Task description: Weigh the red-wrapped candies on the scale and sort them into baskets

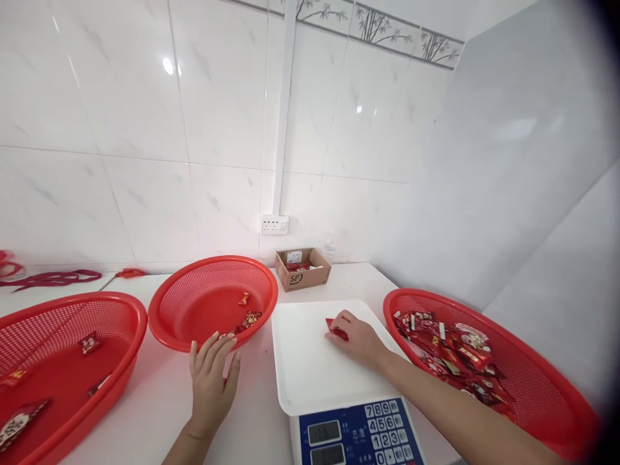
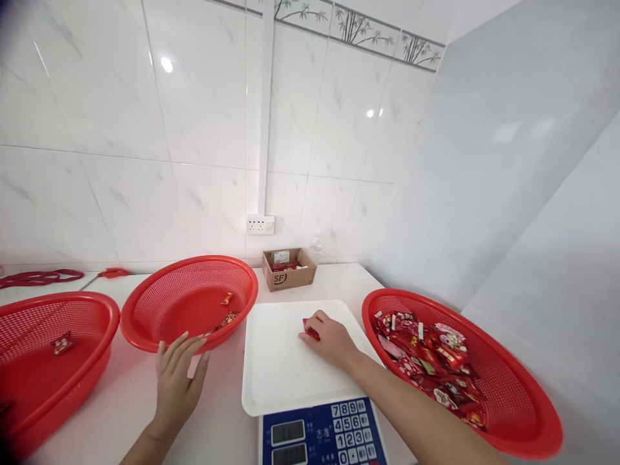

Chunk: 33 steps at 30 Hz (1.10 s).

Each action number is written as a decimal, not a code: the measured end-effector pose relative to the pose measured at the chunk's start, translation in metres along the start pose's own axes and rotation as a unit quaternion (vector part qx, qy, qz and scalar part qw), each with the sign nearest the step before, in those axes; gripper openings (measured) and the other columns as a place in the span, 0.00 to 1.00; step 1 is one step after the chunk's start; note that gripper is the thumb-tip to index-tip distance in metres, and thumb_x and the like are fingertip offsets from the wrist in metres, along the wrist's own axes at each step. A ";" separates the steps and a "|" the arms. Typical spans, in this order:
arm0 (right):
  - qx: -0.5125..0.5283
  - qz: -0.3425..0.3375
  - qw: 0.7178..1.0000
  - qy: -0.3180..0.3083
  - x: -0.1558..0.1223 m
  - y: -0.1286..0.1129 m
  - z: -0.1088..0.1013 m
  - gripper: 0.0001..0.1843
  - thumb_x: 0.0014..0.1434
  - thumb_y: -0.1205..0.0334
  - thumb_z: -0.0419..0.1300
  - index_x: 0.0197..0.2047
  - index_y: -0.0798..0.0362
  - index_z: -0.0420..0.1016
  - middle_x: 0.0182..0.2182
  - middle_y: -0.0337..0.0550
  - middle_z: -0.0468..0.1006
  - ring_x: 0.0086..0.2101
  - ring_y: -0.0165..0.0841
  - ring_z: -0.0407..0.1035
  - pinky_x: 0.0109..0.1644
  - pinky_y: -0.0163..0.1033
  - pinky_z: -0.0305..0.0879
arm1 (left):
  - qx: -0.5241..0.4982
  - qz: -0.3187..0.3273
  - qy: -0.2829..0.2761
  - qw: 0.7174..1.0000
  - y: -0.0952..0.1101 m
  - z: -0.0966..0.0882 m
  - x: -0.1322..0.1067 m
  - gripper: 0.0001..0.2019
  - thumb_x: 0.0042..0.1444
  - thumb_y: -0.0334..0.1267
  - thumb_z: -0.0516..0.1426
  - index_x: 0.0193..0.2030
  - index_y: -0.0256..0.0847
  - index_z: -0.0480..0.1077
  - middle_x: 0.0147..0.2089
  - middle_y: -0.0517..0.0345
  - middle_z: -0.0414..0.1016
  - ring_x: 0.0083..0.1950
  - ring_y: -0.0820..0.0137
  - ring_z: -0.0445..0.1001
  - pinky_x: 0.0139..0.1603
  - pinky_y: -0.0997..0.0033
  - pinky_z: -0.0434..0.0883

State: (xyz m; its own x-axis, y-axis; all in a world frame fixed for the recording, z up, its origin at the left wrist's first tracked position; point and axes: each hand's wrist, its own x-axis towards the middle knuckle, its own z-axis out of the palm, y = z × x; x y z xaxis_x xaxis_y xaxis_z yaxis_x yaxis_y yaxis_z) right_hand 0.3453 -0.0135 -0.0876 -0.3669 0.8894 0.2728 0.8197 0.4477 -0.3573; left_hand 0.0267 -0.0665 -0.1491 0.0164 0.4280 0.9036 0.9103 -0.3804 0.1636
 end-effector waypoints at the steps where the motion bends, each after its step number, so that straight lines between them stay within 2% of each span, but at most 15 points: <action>1: 0.023 0.011 1.000 0.014 0.004 -0.003 -0.001 0.14 0.58 0.50 0.51 0.29 0.49 0.69 0.33 0.41 0.70 0.30 0.32 0.67 0.37 0.40 0.64 | 0.005 0.003 0.003 1.000 0.000 0.000 -0.002 0.13 0.55 0.32 0.54 0.47 0.41 0.66 0.43 0.51 0.76 0.53 0.61 0.68 0.63 0.46 0.50; 5: 0.143 0.065 0.984 0.084 0.033 -0.029 -0.007 0.17 0.56 0.47 0.52 0.24 0.50 0.65 0.26 0.39 0.69 0.28 0.32 0.65 0.35 0.39 0.62 | 0.007 -0.006 -0.007 1.000 -0.001 0.001 -0.005 0.12 0.55 0.33 0.53 0.47 0.41 0.67 0.44 0.51 0.76 0.54 0.60 0.67 0.64 0.47 0.46; 8: 0.178 0.077 0.976 0.099 0.063 -0.057 -0.009 0.19 0.57 0.46 0.49 0.25 0.50 0.64 0.24 0.38 0.70 0.27 0.31 0.65 0.32 0.37 0.62 | 0.004 -0.008 -0.017 1.000 -0.003 0.001 -0.006 0.12 0.55 0.33 0.54 0.47 0.40 0.67 0.45 0.51 0.76 0.53 0.60 0.67 0.64 0.48 0.45; 13: 0.200 0.059 0.975 0.074 0.110 -0.098 -0.002 0.21 0.57 0.42 0.48 0.26 0.51 0.65 0.23 0.37 0.72 0.25 0.30 0.65 0.29 0.35 0.61 | -0.020 -0.016 -0.030 0.999 0.001 -0.001 -0.008 0.11 0.55 0.32 0.54 0.46 0.42 0.67 0.44 0.53 0.75 0.53 0.62 0.67 0.64 0.48 0.44; 20: 0.138 0.004 0.990 0.008 0.149 -0.129 0.032 0.21 0.56 0.43 0.50 0.29 0.52 0.70 0.29 0.40 0.75 0.32 0.31 0.67 0.38 0.37 0.60 | -0.093 -0.022 -0.054 0.994 0.016 -0.009 -0.008 0.12 0.53 0.27 0.53 0.44 0.42 0.67 0.44 0.54 0.74 0.54 0.65 0.66 0.65 0.50 0.45; 23: 0.083 -0.020 0.995 -0.055 0.161 -0.134 0.047 0.19 0.56 0.45 0.52 0.31 0.52 0.72 0.32 0.41 0.75 0.35 0.32 0.66 0.39 0.37 0.59 | -0.105 -0.023 -0.083 0.991 0.024 -0.014 -0.007 0.13 0.53 0.26 0.53 0.44 0.42 0.67 0.45 0.54 0.74 0.56 0.66 0.64 0.66 0.52 0.44; 26: 0.026 -0.042 0.982 -0.184 0.178 -0.134 0.061 0.16 0.49 0.46 0.59 0.28 0.51 0.74 0.30 0.41 0.76 0.31 0.33 0.67 0.34 0.38 0.59 | -0.085 -0.046 -0.073 0.993 0.027 -0.016 -0.006 0.14 0.53 0.27 0.53 0.45 0.43 0.68 0.46 0.53 0.73 0.60 0.63 0.60 0.66 0.48 0.40; 30: -0.027 -0.076 0.923 -0.377 0.209 -0.131 0.085 0.12 0.34 0.51 0.69 0.20 0.50 0.75 0.18 0.36 0.73 0.22 0.31 0.66 0.30 0.36 0.61 | -0.068 -0.109 -0.045 0.991 0.022 -0.011 -0.009 0.12 0.53 0.30 0.54 0.45 0.44 0.68 0.48 0.49 0.73 0.63 0.59 0.55 0.64 0.43 0.38; 33: -0.029 -0.102 0.889 -0.444 0.230 -0.133 0.101 0.14 0.33 0.55 0.69 0.27 0.49 0.78 0.23 0.36 0.77 0.26 0.31 0.70 0.32 0.35 0.63 | -0.051 -0.149 -0.051 0.986 0.017 -0.004 -0.013 0.11 0.54 0.32 0.53 0.44 0.45 0.68 0.48 0.49 0.73 0.63 0.59 0.55 0.64 0.44 0.38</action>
State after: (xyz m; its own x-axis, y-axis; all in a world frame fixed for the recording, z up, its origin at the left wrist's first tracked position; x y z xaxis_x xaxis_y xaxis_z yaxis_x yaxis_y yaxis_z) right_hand 0.1076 0.1412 -0.0677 -0.6927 0.5231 -0.4965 0.7076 0.6261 -0.3276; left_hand 0.0399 -0.0819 -0.1562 -0.1996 0.6108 0.7662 0.8349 -0.3033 0.4593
